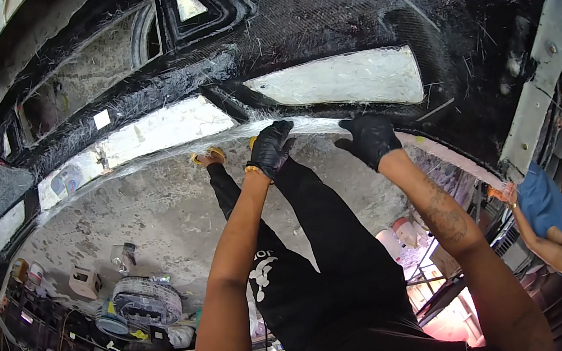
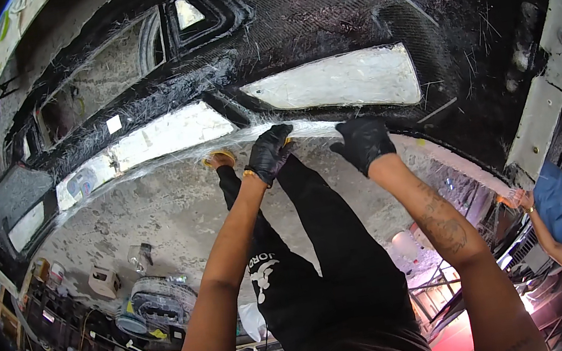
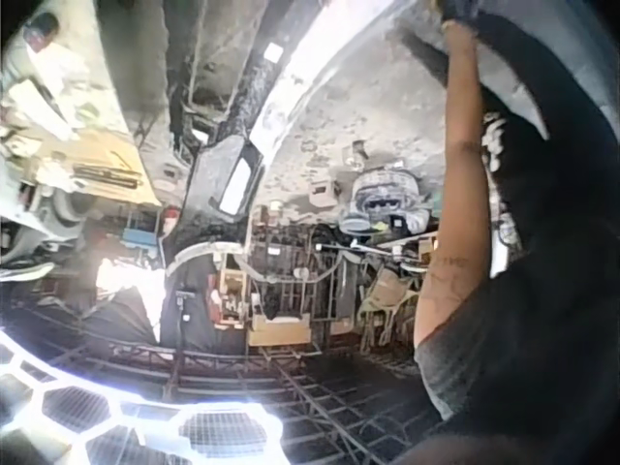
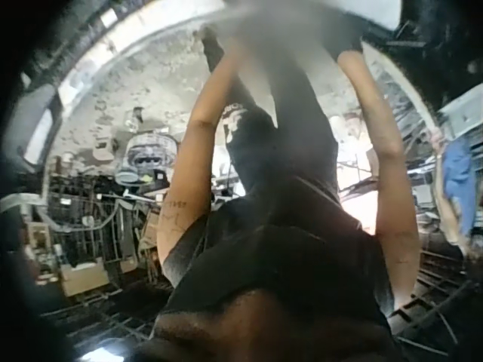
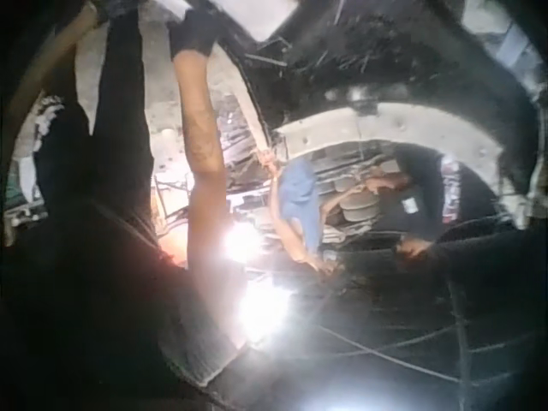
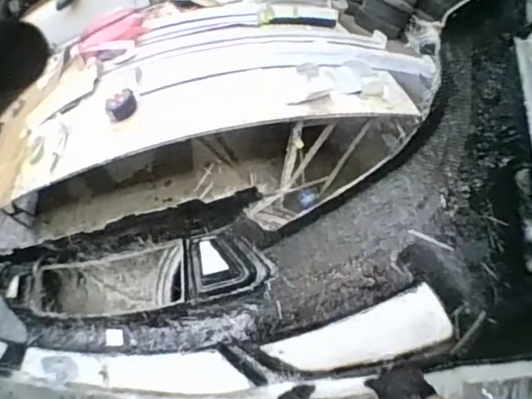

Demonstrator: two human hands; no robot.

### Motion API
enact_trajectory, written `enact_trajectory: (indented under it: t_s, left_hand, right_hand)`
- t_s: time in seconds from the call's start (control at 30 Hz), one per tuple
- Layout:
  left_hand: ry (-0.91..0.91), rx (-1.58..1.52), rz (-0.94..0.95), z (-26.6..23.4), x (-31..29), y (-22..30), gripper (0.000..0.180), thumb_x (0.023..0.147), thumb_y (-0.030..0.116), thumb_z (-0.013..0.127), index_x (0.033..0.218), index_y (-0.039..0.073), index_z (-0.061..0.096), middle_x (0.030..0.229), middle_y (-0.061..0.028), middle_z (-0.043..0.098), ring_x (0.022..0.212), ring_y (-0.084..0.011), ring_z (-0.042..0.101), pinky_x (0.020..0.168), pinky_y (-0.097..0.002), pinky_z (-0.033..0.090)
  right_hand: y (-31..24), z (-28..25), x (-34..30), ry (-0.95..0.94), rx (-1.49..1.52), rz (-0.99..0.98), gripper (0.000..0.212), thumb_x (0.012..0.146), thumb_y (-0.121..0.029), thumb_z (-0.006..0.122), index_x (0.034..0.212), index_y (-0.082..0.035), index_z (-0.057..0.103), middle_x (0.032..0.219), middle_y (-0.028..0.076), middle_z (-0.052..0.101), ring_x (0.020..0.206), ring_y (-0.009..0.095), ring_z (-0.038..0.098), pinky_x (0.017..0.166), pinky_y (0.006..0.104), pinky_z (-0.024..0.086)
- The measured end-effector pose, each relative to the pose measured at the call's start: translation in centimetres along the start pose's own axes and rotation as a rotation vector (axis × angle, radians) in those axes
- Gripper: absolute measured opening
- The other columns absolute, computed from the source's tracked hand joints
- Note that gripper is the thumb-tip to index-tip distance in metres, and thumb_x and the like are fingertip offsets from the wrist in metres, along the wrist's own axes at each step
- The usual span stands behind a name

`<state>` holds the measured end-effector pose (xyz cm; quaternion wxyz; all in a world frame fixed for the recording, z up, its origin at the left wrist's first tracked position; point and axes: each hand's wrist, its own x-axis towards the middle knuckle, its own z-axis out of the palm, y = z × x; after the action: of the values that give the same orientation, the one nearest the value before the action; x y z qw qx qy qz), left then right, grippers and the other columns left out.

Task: The person applies white fiberglass matting to a black carbon fiber car part, smoothing it into place with gloved hands. They walk to a workbench to cut a new piece of matting and return to apply it to the part, repeating the process of smoothing and pressing the material into the surface.

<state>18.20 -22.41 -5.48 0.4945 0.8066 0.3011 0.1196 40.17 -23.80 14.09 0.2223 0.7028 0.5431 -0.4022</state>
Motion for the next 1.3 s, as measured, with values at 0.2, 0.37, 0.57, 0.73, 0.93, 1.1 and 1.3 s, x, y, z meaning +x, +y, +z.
enact_trajectory:
  t_s: [0.2,0.37,0.57,0.73,0.93,1.1,1.3]
  left_hand:
    - [-0.028,-0.037,-0.022,-0.4,0.6,0.8,0.04,0.074,0.013,0.066,0.112,0.004,0.057,0.102,-0.0173,0.06,0.09,-0.0352,0.058,0.079,-0.0396,0.048]
    - [-0.02,0.047,-0.014,-0.5,0.5,1.2,0.039,0.073,0.013,0.063,0.11,0.004,0.058,0.102,-0.0183,0.06,0.089,-0.036,0.058,0.079,-0.0416,0.048]
    - [-0.217,-0.063,-0.38,-1.4,1.3,2.6,0.048,0.067,0.014,0.062,0.114,0.007,0.058,0.116,-0.0167,0.057,0.107,-0.035,0.053,0.093,-0.0415,0.043]
    - [0.274,-0.144,-0.411,-5.2,-1.0,6.2,0.047,0.07,0.013,0.064,0.116,0.006,0.057,0.113,-0.0199,0.058,0.107,-0.0348,0.055,0.093,-0.0388,0.043]
    - [0.128,-0.318,-0.973,-13.6,-20.5,7.6,0.033,0.087,0.023,0.055,0.109,-0.001,0.06,0.104,-0.0095,0.064,0.096,-0.0197,0.059,0.083,-0.0307,0.046]
    - [-0.205,0.078,-1.152,-18.6,-49.9,5.0,0.023,0.08,0.026,0.053,0.08,0.008,0.067,0.075,-0.0092,0.066,0.067,-0.02,0.063,0.061,-0.0337,0.048]
    - [0.338,-0.246,-1.488,-27.3,-56.1,9.1,0.031,0.078,0.032,0.061,0.073,0.002,0.067,0.056,-0.0067,0.06,0.05,-0.0175,0.057,0.051,-0.0321,0.043]
  right_hand:
    - [0.1,7.9,3.4,0.233,0.019,-0.276,0.043,0.077,-0.013,0.059,0.119,-0.004,0.052,0.113,0.022,0.056,0.106,0.035,0.053,0.093,0.0415,0.042]
    - [1.7,10.6,3.4,0.25,0.146,-0.263,0.043,0.078,-0.004,0.049,0.121,-0.003,0.051,0.117,0.02,0.056,0.111,0.035,0.051,0.095,0.0412,0.041]
    - [1.2,7.9,3.0,0.035,0.077,-0.244,0.057,0.077,-0.021,0.063,0.128,-0.004,0.045,0.13,0.022,0.045,0.121,0.036,0.042,0.102,0.0425,0.035]
    - [1.3,6.4,2.1,0.008,-0.035,-0.183,0.06,0.073,-0.026,0.065,0.126,-0.004,0.047,0.128,0.02,0.049,0.119,0.034,0.045,0.102,0.0402,0.035]
    - [1.0,5.5,0.0,0.133,0.069,-0.169,0.055,0.079,-0.03,0.062,0.127,-0.007,0.047,0.128,0.018,0.049,0.12,0.034,0.044,0.099,0.0417,0.039]
    - [-4.3,1.4,-9.2,0.151,0.737,-0.253,0.043,0.081,-0.027,0.064,0.118,-0.007,0.055,0.123,0.016,0.053,0.106,0.028,0.056,0.088,0.0361,0.046]
    - [1.1,14.0,-16.7,0.419,0.964,0.043,0.033,0.08,-0.025,0.067,0.107,-0.007,0.061,0.097,0.005,0.064,0.083,0.02,0.06,0.074,0.0335,0.048]
